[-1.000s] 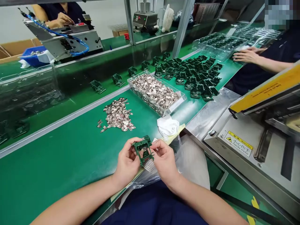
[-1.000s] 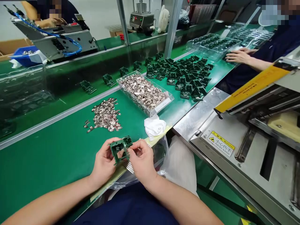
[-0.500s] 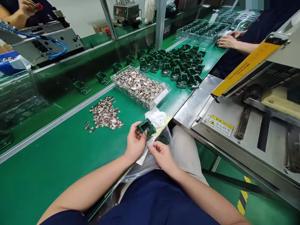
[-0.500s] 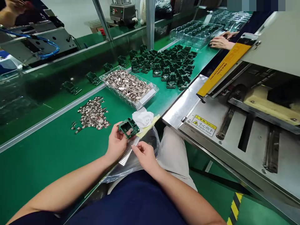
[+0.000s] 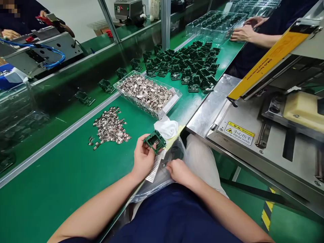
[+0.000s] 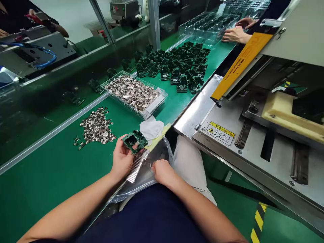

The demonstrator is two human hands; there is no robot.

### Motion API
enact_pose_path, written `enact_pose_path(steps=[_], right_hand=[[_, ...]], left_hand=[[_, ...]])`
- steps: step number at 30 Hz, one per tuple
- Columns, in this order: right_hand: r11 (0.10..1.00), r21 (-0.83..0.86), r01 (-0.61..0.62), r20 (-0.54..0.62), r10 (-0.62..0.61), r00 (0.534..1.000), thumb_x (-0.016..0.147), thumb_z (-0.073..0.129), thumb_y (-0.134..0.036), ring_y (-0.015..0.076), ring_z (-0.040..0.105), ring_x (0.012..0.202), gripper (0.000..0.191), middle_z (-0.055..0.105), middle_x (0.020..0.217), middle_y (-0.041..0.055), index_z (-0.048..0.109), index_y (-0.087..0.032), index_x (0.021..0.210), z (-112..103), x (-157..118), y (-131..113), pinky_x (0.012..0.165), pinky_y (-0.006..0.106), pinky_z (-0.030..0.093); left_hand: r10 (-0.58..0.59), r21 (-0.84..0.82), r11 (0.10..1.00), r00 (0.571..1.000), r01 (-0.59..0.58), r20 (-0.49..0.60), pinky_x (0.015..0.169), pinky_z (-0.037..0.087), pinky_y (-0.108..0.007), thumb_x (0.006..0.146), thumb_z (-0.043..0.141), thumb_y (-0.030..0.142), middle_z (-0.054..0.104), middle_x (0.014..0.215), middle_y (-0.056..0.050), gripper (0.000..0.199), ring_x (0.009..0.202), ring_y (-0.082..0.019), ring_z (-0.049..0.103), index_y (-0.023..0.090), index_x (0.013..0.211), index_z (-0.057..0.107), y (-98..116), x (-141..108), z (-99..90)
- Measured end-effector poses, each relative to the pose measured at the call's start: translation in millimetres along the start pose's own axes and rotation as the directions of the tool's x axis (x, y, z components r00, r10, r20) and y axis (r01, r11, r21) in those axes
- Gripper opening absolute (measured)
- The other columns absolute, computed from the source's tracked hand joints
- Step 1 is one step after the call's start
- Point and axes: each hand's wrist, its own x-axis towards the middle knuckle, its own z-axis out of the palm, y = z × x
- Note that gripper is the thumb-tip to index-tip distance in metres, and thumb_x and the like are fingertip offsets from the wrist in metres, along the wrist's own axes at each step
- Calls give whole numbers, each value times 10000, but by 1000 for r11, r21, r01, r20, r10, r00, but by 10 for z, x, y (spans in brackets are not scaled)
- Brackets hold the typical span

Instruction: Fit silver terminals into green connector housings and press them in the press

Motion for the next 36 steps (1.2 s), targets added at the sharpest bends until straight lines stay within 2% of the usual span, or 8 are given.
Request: enact_pose_path(steps=[4, 6, 9, 12, 17, 22, 28, 36], right_hand=[[999, -50, -19, -27, 17, 999, 775, 657, -107, 182, 600, 551, 216, 652, 571, 28, 654, -188, 575, -338, -94, -244, 570, 274, 400], [998, 29, 61, -166, -56, 984, 835, 663, -203, 182, 644, 641, 117, 716, 716, 18, 722, -214, 734, -498, -122, -446, 613, 271, 450], [960, 67, 273, -356, -233, 905, 898, 592, -232, 185, 662, 746, 142, 723, 832, 22, 733, -236, 884, -616, -79, -699, 692, 290, 497], [920, 16, 393, -389, -356, 850, 909, 512, -159, 190, 635, 798, 222, 665, 864, 54, 723, -221, 932, -569, 34, -791, 719, 313, 502], [933, -3, 359, -439, -324, 838, 856, 602, -156, 203, 571, 804, 104, 580, 824, 52, 696, -197, 836, -418, 163, -765, 711, 330, 474], [938, -50, 343, -447, -328, 832, 862, 609, -175, 207, 553, 807, 87, 564, 802, 48, 653, -191, 789, -399, 173, -795, 716, 335, 457], [924, -61, 376, -550, -346, 760, 867, 577, -176, 188, 555, 761, 88, 551, 811, 47, 648, -198, 819, -315, 194, -758, 675, 316, 468], [906, 227, 357, -574, -171, 801, 854, 604, -220, 146, 529, 676, 112, 519, 812, 30, 625, -204, 745, -315, 159, -710, 549, 253, 474]], left_hand=[[21, 9, 1000, 998, -22, 63, 719, 588, -279, 848, 666, 346, 589, 960, -28, 370, 808, -133, 606, 244, 1162, 498, 8, -17, -10], [33, 16, 999, 995, -34, 90, 728, 584, -290, 865, 644, 343, 587, 957, -25, 355, 795, -132, 596, 247, 1173, 496, 6, -24, -20], [53, 42, 997, 992, -58, 112, 777, 561, -298, 880, 624, 329, 588, 1019, -36, 350, 830, -139, 595, 252, 1196, 494, -10, -37, -42], [81, 106, 990, 991, -92, 105, 858, 527, -314, 883, 617, 315, 577, 1111, -56, 365, 912, -159, 600, 248, 1222, 497, -23, -53, -68], [150, 158, 972, 976, -176, 160, 849, 522, -318, 900, 581, 302, 607, 1080, -74, 359, 918, -176, 625, 226, 1235, 478, -3, -73, -86], [173, 161, 966, 968, -203, 183, 874, 519, -326, 911, 547, 242, 624, 1088, -73, 349, 946, -178, 636, 233, 1250, 465, 24, -75, -72], [153, 153, 971, 972, -181, 178, 889, 524, -337, 906, 561, 257, 641, 1086, -81, 347, 955, -184, 651, 217, 1240, 475, 40, -60, -53], [75, 140, 986, 987, -95, 141, 762, 537, -287, 859, 641, 353, 643, 1040, -77, 402, 868, -173, 638, 213, 1214, 514, 72, -83, -35]])
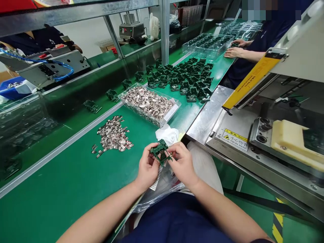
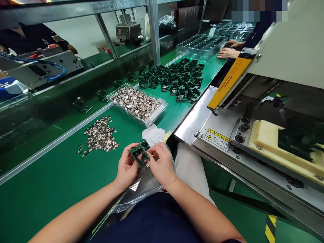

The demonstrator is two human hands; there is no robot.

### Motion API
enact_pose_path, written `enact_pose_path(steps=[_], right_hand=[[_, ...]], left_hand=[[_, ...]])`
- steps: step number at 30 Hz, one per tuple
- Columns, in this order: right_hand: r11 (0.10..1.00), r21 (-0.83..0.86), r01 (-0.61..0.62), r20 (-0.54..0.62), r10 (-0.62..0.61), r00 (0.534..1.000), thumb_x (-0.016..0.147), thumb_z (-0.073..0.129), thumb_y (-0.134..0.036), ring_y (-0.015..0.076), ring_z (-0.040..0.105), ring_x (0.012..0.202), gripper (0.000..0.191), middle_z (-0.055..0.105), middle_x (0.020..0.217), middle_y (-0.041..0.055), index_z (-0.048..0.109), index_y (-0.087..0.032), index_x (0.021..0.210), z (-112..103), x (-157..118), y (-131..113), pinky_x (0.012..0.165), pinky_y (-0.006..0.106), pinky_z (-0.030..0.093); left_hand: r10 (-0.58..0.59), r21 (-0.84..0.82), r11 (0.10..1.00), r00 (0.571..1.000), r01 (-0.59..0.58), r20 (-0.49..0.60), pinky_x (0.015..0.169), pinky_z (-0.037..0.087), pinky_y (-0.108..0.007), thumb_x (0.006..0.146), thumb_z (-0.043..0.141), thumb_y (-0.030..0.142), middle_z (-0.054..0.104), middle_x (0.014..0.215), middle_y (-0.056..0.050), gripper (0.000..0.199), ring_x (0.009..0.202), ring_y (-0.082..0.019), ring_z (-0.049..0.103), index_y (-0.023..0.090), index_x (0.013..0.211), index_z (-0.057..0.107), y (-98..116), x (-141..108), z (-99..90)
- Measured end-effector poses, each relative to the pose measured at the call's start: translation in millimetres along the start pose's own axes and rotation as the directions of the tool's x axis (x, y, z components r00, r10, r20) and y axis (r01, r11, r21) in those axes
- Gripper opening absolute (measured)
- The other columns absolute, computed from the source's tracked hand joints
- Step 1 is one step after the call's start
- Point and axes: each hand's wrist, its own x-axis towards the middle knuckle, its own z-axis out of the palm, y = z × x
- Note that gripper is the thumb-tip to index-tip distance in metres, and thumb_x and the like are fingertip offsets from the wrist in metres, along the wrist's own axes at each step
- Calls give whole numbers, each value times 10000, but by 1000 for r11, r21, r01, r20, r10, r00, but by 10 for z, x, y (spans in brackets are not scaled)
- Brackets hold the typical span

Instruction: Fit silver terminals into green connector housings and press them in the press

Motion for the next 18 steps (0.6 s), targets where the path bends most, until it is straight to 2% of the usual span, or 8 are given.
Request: enact_pose_path(steps=[3, 6, 8, 11, 14, 15, 16, 18], right_hand=[[1000, 14, 22, -24, -22, 999, 872, 569, -207, 161, 557, 749, 92, 560, 888, 44, 656, -209, 904, -190, 8, -30, 641, 281, 506], [992, -12, 127, 177, -123, 977, 834, 658, -243, 197, 594, 926, 489, 596, 1149, 84, 538, -238, 1307, -543, 5, -96, 777, 325, 523], [977, -31, 213, 309, -193, 931, 768, 773, -329, 243, 573, 1089, 735, 558, 1299, 103, 437, -261, 1418, -849, -53, -160, 852, 349, 521], [951, -91, 296, 252, -265, 931, 717, 822, -439, 277, 571, 1132, 727, 602, 1259, 102, 517, -265, 1354, -1365, -263, -252, 915, 390, 509], [954, -180, 240, -110, -262, 959, 728, 771, -555, 299, 617, 1065, 652, 648, 1157, 120, 593, -231, 1265, -1936, -553, -298, 922, 443, 510], [954, -207, 215, -330, -276, 903, 732, 741, -598, 308, 623, 1053, 650, 648, 1139, 125, 604, -218, 1241, -2135, -642, -301, 911, 461, 515], [952, -231, 199, -567, -299, 768, 744, 705, -624, 310, 630, 1031, 637, 643, 1117, 125, 610, -209, 1218, -2335, -719, -299, 889, 474, 523], [950, -264, 163, -881, -307, 359, 790, 639, -610, 289, 651, 916, 535, 630, 1030, 118, 624, -207, 1141, -2719, -830, -285, 810, 461, 542]], left_hand=[[-14, -3, 1000, 1000, 14, 8, 724, 549, -284, 855, 644, 363, 648, 1005, -68, 402, 828, -167, 638, 219, 1206, 510, 29, -6, 21], [-17, 48, 999, 993, 11, 119, 677, 555, -276, 874, 613, 338, 659, 986, -77, 376, 800, -171, 649, 216, 1215, 510, 114, 7, 102], [5, 109, 993, 959, -37, 282, 690, 562, -287, 875, 602, 300, 672, 1010, -92, 357, 825, -189, 667, 217, 1216, 540, 221, 45, 214], [12, 127, 985, 779, -117, 627, 638, 572, -302, 853, 617, 238, 698, 992, -104, 495, 756, -204, 685, 246, 1337, 512, 439, 179, 490], [88, 38, 976, 547, -215, 833, 726, 597, -369, 793, 697, 223, 700, 1099, -135, 673, 852, -256, 709, 264, 1419, 454, 669, 409, 949], [146, 2, 962, 521, -272, 841, 805, 589, -402, 779, 716, 234, 682, 1169, -140, 662, 954, -282, 699, 265, 1398, 484, 736, 493, 1157], [215, -33, 940, 515, -339, 829, 885, 565, -431, 773, 725, 252, 659, 1229, -141, 621, 1056, -301, 671, 261, 1361, 524, 793, 576, 1390], [355, -96, 878, 505, -468, 787, 1003, 497, -475, 775, 723, 287, 620, 1300, -143, 549, 1200, -318, 594, 238, 1299, 568, 870, 724, 1916]])
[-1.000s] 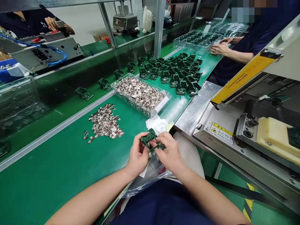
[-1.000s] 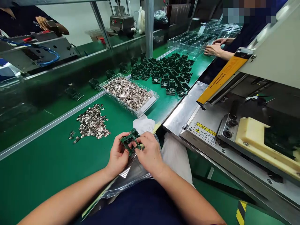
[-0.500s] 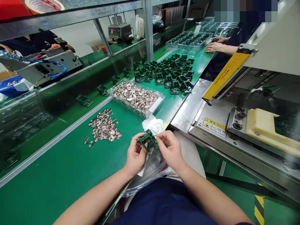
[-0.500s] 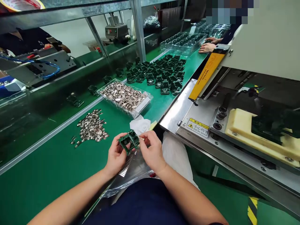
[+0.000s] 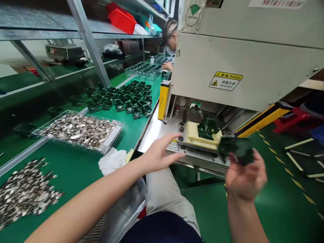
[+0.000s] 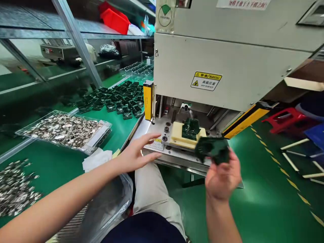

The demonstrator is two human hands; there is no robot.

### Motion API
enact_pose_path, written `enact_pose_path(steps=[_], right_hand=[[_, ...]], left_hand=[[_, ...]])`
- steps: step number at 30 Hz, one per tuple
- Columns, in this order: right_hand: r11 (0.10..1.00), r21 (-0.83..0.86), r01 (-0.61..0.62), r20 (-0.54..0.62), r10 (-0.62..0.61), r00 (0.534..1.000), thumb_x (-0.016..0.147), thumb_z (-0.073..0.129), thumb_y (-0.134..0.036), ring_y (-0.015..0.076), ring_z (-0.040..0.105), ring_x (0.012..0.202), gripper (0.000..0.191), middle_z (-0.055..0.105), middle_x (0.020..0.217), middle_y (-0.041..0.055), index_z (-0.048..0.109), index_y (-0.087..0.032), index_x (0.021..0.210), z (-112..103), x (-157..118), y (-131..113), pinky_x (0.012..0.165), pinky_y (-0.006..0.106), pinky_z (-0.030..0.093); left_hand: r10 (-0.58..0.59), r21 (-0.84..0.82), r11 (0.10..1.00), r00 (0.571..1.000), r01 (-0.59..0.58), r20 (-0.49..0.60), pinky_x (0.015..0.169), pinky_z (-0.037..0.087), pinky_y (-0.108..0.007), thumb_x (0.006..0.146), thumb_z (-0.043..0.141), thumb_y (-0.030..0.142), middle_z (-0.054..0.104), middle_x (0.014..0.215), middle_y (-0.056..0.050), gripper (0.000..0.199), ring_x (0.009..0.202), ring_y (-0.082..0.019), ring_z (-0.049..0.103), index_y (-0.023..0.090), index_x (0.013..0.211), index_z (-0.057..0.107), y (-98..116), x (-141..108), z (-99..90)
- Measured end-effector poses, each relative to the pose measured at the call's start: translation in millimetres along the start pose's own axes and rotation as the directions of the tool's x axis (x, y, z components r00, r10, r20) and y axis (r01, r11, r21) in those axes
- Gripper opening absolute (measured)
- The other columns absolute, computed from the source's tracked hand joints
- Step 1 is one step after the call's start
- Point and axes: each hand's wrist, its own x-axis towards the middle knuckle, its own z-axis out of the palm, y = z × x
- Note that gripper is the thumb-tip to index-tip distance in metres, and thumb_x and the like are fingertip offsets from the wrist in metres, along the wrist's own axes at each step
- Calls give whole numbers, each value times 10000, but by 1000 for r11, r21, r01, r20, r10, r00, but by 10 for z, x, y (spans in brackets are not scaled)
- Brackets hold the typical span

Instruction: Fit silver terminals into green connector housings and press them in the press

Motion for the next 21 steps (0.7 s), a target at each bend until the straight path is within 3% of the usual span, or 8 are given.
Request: enact_pose_path(steps=[1, 3, 6, 9, 12, 15, 17, 21], right_hand=[[999, -32, -5, -182, -1, 983, 808, 620, -586, 270, 650, 833, 462, 620, 964, 111, 634, -213, 1081, -99, 138, 49, 760, 441, 545], [996, -79, -34, -325, 7, 946, 805, 635, -551, 228, 615, 687, 379, 588, 843, 80, 636, -216, 981, -238, 378, 131, 670, 409, 534], [998, -47, -43, -221, 31, 975, 714, 737, -547, 165, 577, 621, 487, 571, 816, 23, 622, -187, 1021, -295, 627, 194, 625, 362, 525], [999, -32, 8, -46, -10, 999, 704, 755, -551, 156, 608, 690, 593, 624, 946, 40, 606, -176, 1139, -174, 794, 199, 646, 333, 532], [980, -170, 106, 253, -60, 966, 717, 741, -562, 217, 646, 883, 596, 658, 1070, 92, 622, -186, 1163, 68, 946, 188, 769, 377, 543], [907, -373, 197, 588, 67, 806, 705, 738, -580, 268, 644, 990, 597, 684, 1070, 105, 643, -208, 1163, 299, 1095, 203, 863, 425, 516], [858, -457, 233, 670, 161, 724, 727, 698, -612, 295, 642, 1030, 593, 688, 1077, 110, 650, -217, 1168, 371, 1166, 231, 895, 460, 497], [824, -491, 283, 695, 174, 698, 757, 627, -674, 327, 587, 1156, 650, 644, 1211, 120, 623, -251, 1250, 215, 1147, 262, 990, 502, 434]], left_hand=[[57, 28, 998, 998, -56, -16, 1043, 462, -493, 759, 736, 301, 599, 1327, -153, 563, 1243, -325, 561, 219, 1290, 567, -38, 254, 117], [115, 54, 992, 993, -113, -23, 1089, 408, -526, 690, 790, 318, 554, 1374, -183, 660, 1301, -352, 500, 177, 1289, 552, -121, 714, 361], [26, 12, 1000, 1000, -25, -18, 1015, 466, -550, 606, 839, 324, 617, 1274, -208, 712, 1208, -387, 568, 142, 1244, 582, -194, 1184, 630], [-123, -133, 985, 991, 114, -60, 851, 569, -478, 584, 850, 306, 696, 1082, -178, 648, 1004, -335, 670, 137, 1173, 637, -141, 1272, 628], [-211, -298, 943, 959, 148, -191, 788, 598, -400, 623, 827, 305, 704, 1035, -155, 581, 965, -281, 685, 145, 1156, 658, -1, 969, 329], [-245, -337, 926, 948, 167, -204, 764, 608, -349, 662, 796, 236, 709, 1030, -129, 488, 967, -254, 691, 179, 1133, 680, 56, 396, -95], [-292, -297, 923, 948, 245, -126, 696, 614, -318, 650, 789, 177, 711, 992, -122, 452, 863, -233, 706, 186, 1094, 702, -40, -52, -326], [-416, -247, 888, 907, 388, -71, 567, 601, -297, 629, 777, 131, 694, 902, -84, 460, 670, -188, 677, 231, 1073, 713, -460, -760, -501]])
